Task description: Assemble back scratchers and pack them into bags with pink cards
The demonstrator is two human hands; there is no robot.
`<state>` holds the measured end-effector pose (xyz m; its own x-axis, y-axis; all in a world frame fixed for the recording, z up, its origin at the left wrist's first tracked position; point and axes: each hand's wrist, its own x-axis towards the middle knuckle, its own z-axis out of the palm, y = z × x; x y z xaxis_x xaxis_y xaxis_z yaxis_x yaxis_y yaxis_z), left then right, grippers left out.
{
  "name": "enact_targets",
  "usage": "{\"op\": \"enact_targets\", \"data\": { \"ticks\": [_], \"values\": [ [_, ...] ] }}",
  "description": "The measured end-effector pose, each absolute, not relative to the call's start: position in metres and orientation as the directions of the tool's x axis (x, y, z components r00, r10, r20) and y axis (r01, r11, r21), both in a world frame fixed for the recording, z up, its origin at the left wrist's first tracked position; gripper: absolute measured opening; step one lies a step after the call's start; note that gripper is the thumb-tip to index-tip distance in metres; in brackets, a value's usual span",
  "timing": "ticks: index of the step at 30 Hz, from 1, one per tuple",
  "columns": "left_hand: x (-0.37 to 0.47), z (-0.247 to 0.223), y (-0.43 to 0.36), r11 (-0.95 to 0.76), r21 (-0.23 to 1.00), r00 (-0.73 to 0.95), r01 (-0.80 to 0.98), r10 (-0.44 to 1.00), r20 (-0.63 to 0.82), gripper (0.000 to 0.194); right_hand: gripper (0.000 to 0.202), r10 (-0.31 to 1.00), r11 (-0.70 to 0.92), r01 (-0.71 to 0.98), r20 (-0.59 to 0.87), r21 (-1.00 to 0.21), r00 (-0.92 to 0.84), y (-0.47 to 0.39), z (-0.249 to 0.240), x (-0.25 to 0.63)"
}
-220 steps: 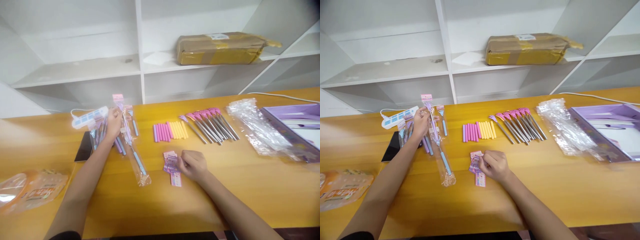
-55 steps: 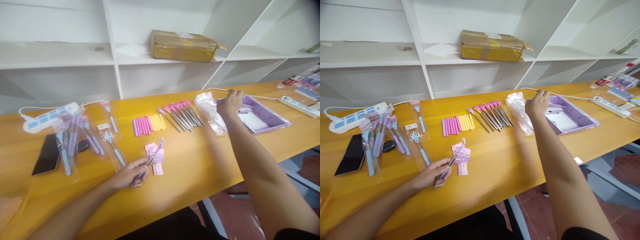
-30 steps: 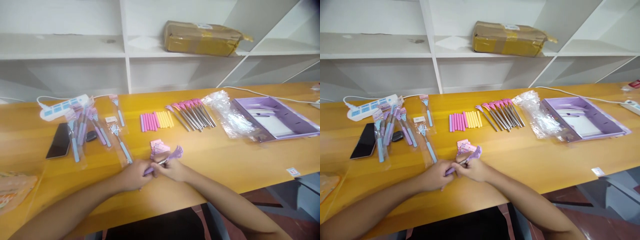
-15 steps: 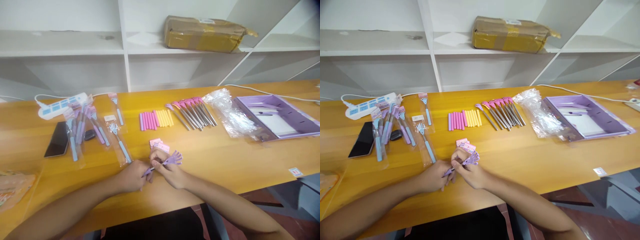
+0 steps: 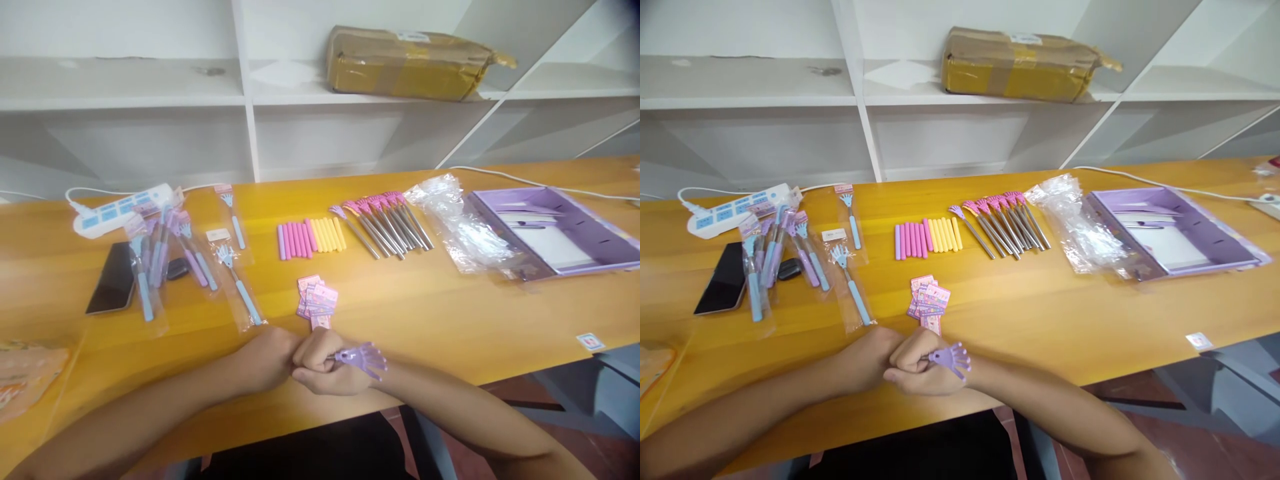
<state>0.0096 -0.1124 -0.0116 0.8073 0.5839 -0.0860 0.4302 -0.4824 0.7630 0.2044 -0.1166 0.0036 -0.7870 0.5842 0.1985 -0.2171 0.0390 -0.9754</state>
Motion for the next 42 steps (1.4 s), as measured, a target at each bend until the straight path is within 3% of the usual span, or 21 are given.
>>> {"op": "enact_targets", "data": {
  "ticks": [4,10,19,27,30,35,39,42],
  "values": [
    [0.010,-0.007,-0.113,-0.458,0.793,0.854,0.401,0.499,-0.144,0.024,0.073,0.572,0.120,-0.203,0.234,-0.972,-0.786,-0.124,0.014,0.205],
    [0.012,-0.007,-0.116,-0.535,0.750,0.885,0.389,0.444,-0.142,0.016,0.061,0.537,0.161,-0.270,0.313,-0.949,-0.783,-0.134,0.009,0.211],
    [0.013,-0.008,-0.117,-0.569,0.690,0.881,0.446,0.417,-0.225,0.018,0.061,0.582,0.254,-0.356,0.436,-0.899,-0.686,-0.147,-0.003,0.209],
    [0.013,-0.001,-0.119,-0.630,0.623,0.884,0.465,0.376,-0.279,0.010,0.060,0.562,0.291,-0.307,0.422,-0.906,-0.711,-0.155,-0.006,0.212],
    [0.012,-0.008,-0.121,-0.690,0.585,0.901,0.426,0.378,-0.210,0.007,0.062,0.563,0.253,-0.297,0.390,-0.921,-0.729,-0.157,-0.005,0.218],
    [0.010,-0.023,-0.124,-0.748,0.570,0.925,0.340,0.375,-0.060,0.007,0.070,0.538,0.107,-0.177,0.207,-0.978,-0.818,-0.159,-0.002,0.228],
    [0.010,-0.026,-0.127,-0.674,0.613,0.880,0.412,0.469,-0.076,0.007,0.070,0.583,-0.001,-0.214,0.173,-0.977,-0.794,-0.149,0.003,0.225],
    [0.010,-0.027,-0.129,-0.594,0.673,0.840,0.441,0.538,-0.075,0.011,0.057,0.576,-0.002,-0.189,0.153,-0.982,-0.803,-0.137,0.011,0.222]
  ]
}}
